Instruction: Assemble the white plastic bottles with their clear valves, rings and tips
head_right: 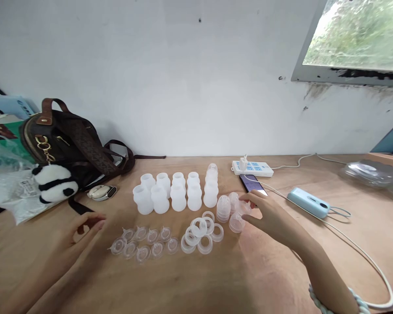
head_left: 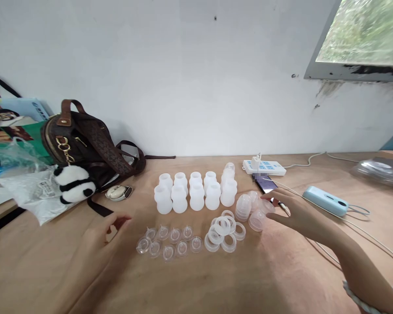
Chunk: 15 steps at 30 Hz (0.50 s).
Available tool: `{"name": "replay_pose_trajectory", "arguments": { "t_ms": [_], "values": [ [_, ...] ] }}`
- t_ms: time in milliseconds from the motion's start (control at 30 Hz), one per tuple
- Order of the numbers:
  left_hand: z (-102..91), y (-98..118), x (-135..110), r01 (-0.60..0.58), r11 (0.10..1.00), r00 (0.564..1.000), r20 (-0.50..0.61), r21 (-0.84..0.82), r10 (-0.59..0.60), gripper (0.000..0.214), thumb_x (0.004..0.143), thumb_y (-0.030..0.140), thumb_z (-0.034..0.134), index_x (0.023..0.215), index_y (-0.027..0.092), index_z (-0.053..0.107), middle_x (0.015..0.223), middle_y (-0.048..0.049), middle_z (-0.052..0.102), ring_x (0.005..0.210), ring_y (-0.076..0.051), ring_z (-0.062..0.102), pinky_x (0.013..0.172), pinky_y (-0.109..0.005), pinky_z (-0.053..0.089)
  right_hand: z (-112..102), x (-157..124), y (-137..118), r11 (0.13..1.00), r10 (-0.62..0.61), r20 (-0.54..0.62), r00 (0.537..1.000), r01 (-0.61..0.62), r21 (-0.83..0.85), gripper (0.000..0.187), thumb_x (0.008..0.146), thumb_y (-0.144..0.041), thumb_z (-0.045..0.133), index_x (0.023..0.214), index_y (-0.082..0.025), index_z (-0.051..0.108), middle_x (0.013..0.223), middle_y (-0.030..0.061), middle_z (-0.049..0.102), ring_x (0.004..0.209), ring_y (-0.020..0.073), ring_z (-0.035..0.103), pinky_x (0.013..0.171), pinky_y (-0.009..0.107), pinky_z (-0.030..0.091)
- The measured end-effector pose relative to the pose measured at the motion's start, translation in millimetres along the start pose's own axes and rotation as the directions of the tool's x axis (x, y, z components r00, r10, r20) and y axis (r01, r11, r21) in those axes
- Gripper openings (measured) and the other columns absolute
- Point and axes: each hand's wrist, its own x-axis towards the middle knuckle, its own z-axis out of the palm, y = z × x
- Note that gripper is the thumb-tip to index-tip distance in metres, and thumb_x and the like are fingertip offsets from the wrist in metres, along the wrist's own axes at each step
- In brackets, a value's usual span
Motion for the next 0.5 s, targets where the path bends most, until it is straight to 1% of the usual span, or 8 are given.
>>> {"name": "replay_pose_trajectory", "arguments": {
  "t_ms": [67,100,133,233,300,367,433,500],
  "values": [
    [-3.8,16.1,1.3,-0.040,0.999,0.997,-0.069,-0.026,0.038,0.030,0.090,0.051,0.053,0.093,0.024,0.066,0.082,-0.0023,0.073,0.071,-0.022,0.062,0.063,-0.030,0.050,1.7,-0.8,-0.7,1.000,-0.018,-0.012,1.000,0.019,0.005,0.027,0.088,-0.038,0.063,0.112,-0.027,0.066,0.103,0.0067,0.068,0.092,0.0278,0.066,0.073,0.041,0.054],
    [-4.2,25.3,2.7,-0.068,0.997,0.991,-0.118,-0.041,0.062,0.028,0.089,0.050,0.054,0.091,0.024,0.066,0.082,-0.0020,0.072,0.072,-0.022,0.062,0.064,-0.030,0.050,2.2,0.3,-3.8,0.999,-0.030,-0.024,0.999,0.031,0.009,0.027,0.089,-0.037,0.062,0.114,-0.028,0.065,0.103,0.0065,0.067,0.091,0.0273,0.066,0.073,0.041,0.055],
    [-3.8,35.0,4.6,-0.104,0.993,0.986,-0.139,-0.057,0.095,0.026,0.090,0.047,0.054,0.091,0.025,0.066,0.084,-0.0017,0.072,0.074,-0.022,0.063,0.067,-0.031,0.051,2.7,2.2,-8.6,0.999,-0.043,-0.043,0.998,0.044,0.011,0.028,0.089,-0.036,0.062,0.116,-0.028,0.064,0.103,0.0064,0.067,0.089,0.0268,0.066,0.072,0.041,0.055],
    [2.7,63.1,11.6,-0.290,0.952,0.933,-0.250,-0.095,0.259,0.017,0.092,0.036,0.055,0.090,0.023,0.065,0.083,-0.0012,0.070,0.076,-0.021,0.064,0.073,-0.032,0.051,5.8,9.5,-32.0,0.993,-0.109,-0.083,0.990,0.112,0.024,0.029,0.091,-0.031,0.060,0.120,-0.028,0.061,0.108,0.0069,0.067,0.094,0.0261,0.066,0.075,0.041,0.056],
    [9.5,78.5,16.0,-0.391,0.916,0.894,-0.273,-0.089,0.355,0.012,0.094,0.027,0.053,0.092,0.023,0.064,0.083,-0.0005,0.070,0.077,-0.020,0.065,0.074,-0.032,0.050,10.1,14.0,-51.1,0.981,-0.189,-0.029,0.982,0.190,0.043,0.029,0.090,-0.025,0.060,0.120,-0.028,0.060,0.115,0.0077,0.066,0.102,0.0261,0.065,0.080,0.040,0.056],
    [16.8,88.7,18.9,-0.495,0.866,0.839,-0.296,-0.072,0.456,0.010,0.094,0.021,0.053,0.093,0.023,0.062,0.082,0.0002,0.071,0.078,-0.020,0.066,0.073,-0.032,0.049,14.8,16.7,-68.3,0.968,-0.250,0.089,0.964,0.247,0.038,0.030,0.087,-0.017,0.063,0.115,-0.027,0.061,0.119,0.0072,0.065,0.105,0.0257,0.066,0.081,0.039,0.057],
    [23.1,92.9,19.8,-0.574,0.817,0.787,-0.312,-0.055,0.532,0.011,0.094,0.015,0.052,0.092,0.023,0.060,0.080,0.0012,0.070,0.076,-0.019,0.066,0.073,-0.032,0.047,17.8,16.6,-80.7,0.965,-0.254,0.189,0.949,0.263,-0.023,0.030,0.083,-0.010,0.064,0.109,-0.025,0.062,0.118,0.0066,0.066,0.102,0.0253,0.067,0.080,0.038,0.057],
    [27.7,91.9,19.0,-0.620,0.784,0.752,-0.319,-0.045,0.576,0.014,0.093,0.009,0.051,0.093,0.022,0.058,0.079,0.0022,0.069,0.072,-0.017,0.064,0.071,-0.031,0.045,18.6,13.3,-86.8,0.965,-0.201,0.230,0.952,0.233,-0.121,0.026,0.083,-0.007,0.064,0.105,-0.022,0.063,0.113,0.0069,0.067,0.097,0.0254,0.068,0.076,0.038,0.057]
  ]
}}
